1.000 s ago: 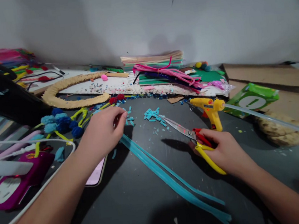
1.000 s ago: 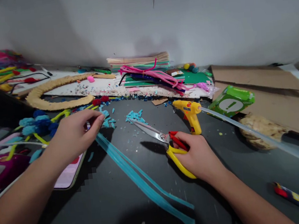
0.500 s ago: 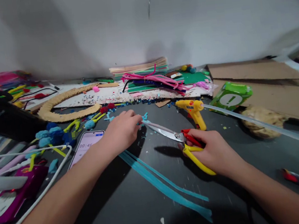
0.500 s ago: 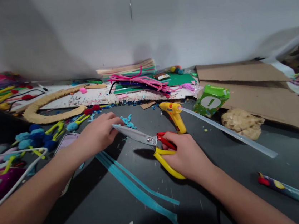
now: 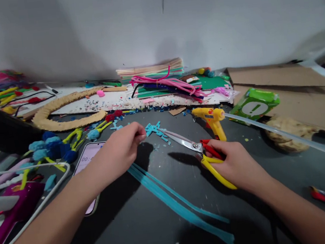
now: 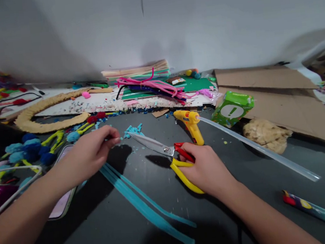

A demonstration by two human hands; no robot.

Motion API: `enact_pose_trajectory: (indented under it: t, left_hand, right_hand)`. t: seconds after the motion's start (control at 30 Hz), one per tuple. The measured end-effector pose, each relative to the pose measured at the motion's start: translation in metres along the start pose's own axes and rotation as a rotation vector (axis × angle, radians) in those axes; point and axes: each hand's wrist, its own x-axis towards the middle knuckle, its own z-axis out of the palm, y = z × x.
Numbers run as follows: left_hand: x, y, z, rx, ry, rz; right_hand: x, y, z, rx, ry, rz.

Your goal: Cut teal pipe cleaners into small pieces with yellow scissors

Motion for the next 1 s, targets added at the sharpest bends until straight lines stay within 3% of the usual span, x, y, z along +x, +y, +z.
enact_pose_trajectory:
  t: [0.2,0.33,0.73,1.0]
  left_hand:
    - [-0.028,0.006,-0.003,-0.259,0.114,-0.056]
    - [-0.034,-0.002,0.003,-0.314,0.098,-0.049]
    - [-0.034,-0.002,0.000,-0.245,0.049,-0.110]
    - [-0.035,-0.003,0.006,-0.248,0.041,-0.032]
  right_hand:
    - [0.000,-0.007,0.008,-0.021,-0.041,-0.016]
    - [0.001,-0.010,0.014,-0.045,-0.067,-0.021]
    - [0.001,-0.009,0.011,-0.103,-0.081,-0.071]
    - [0.002,-0.009,0.010,-0.108,-0.082,-0.067]
